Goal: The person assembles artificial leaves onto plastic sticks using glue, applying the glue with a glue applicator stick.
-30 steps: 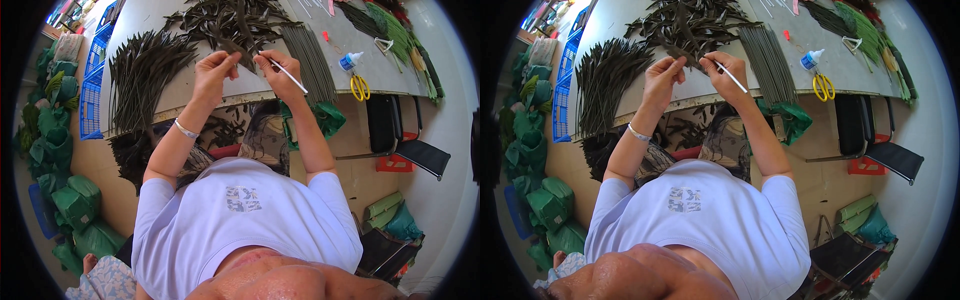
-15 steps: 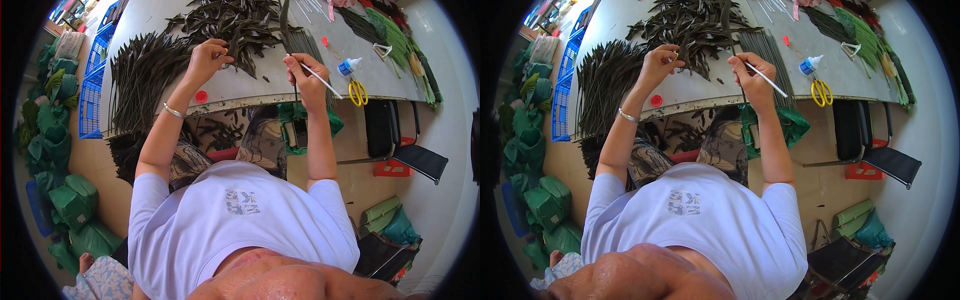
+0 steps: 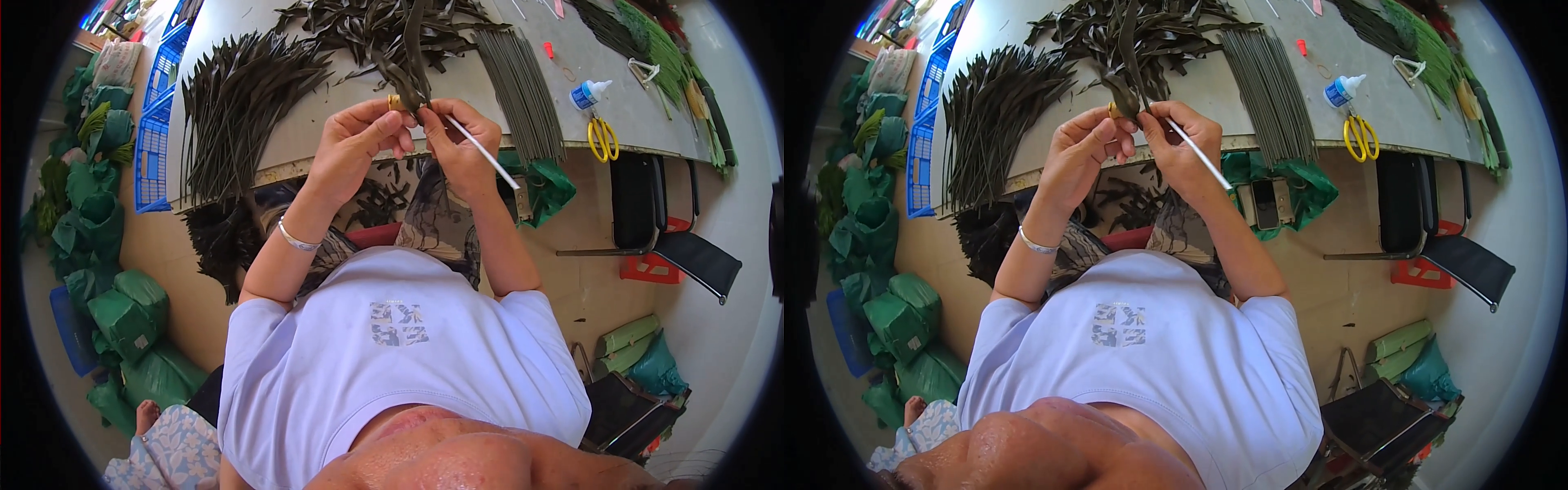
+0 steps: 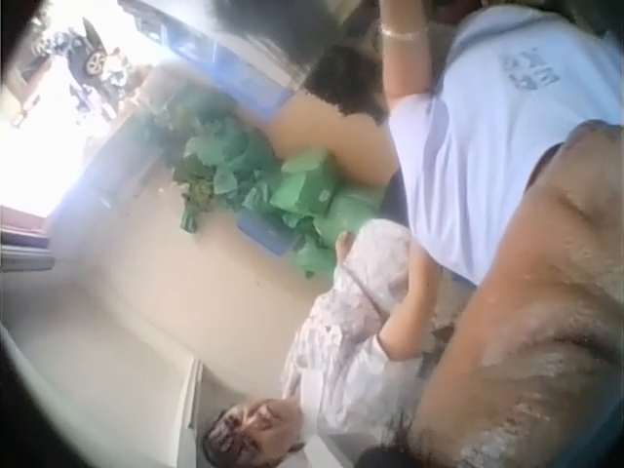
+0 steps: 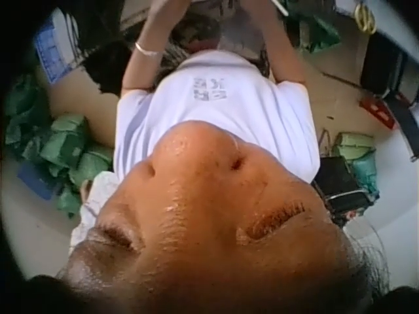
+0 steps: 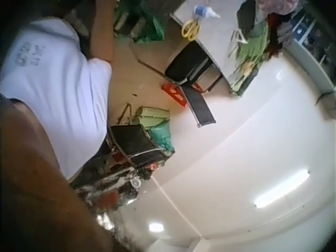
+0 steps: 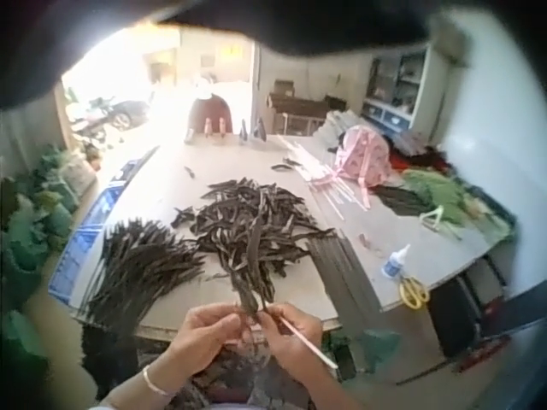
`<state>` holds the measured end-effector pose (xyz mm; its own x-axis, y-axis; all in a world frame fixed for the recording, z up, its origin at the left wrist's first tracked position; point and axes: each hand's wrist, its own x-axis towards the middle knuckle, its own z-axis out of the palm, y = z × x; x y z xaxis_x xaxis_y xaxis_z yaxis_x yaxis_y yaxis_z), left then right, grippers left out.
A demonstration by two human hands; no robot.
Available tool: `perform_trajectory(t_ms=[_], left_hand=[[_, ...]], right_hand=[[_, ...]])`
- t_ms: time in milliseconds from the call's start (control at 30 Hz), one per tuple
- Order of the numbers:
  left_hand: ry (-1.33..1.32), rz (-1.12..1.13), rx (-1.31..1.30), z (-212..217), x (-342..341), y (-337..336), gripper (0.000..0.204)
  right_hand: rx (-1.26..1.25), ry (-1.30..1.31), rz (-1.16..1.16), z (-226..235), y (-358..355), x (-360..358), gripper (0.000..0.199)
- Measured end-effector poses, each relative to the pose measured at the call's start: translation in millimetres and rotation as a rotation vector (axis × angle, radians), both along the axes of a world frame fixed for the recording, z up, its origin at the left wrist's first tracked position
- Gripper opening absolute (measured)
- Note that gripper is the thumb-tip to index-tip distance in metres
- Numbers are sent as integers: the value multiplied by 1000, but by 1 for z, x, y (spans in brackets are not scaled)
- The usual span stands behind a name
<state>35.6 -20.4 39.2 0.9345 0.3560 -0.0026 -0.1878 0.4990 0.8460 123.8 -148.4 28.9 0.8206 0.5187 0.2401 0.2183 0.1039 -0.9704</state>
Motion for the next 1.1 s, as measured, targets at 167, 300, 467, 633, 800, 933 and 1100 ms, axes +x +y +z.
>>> perform_trajectory(t_ms=[167, 300, 467, 633, 800, 933, 1100], left_hand=[[-10, -50, -5, -23, -9, 11, 15], [-56, -34, -6, -34, -12, 15, 10], [-98, -13, -264, -43, -19, 18, 7], [-167, -63, -358, -42, -21, 9, 9], [-145, -51, -370, -42, -26, 7, 9], [-157, -49, -371, -40, -28, 6, 9], [-128, -23, -357, -39, -28, 3, 10]], right_hand=[[-90, 14, 48, 5, -1, -10, 10], [-103, -136, 32, 4, 3, -18, 10], [-88, -391, -44, 17, -13, -31, 7], [-97, -658, 13, 18, -14, -40, 11], [-127, -653, 66, 17, -14, -41, 14], [-150, -674, 100, 16, -15, -41, 15], [-156, -694, 124, 13, -14, -39, 15]])
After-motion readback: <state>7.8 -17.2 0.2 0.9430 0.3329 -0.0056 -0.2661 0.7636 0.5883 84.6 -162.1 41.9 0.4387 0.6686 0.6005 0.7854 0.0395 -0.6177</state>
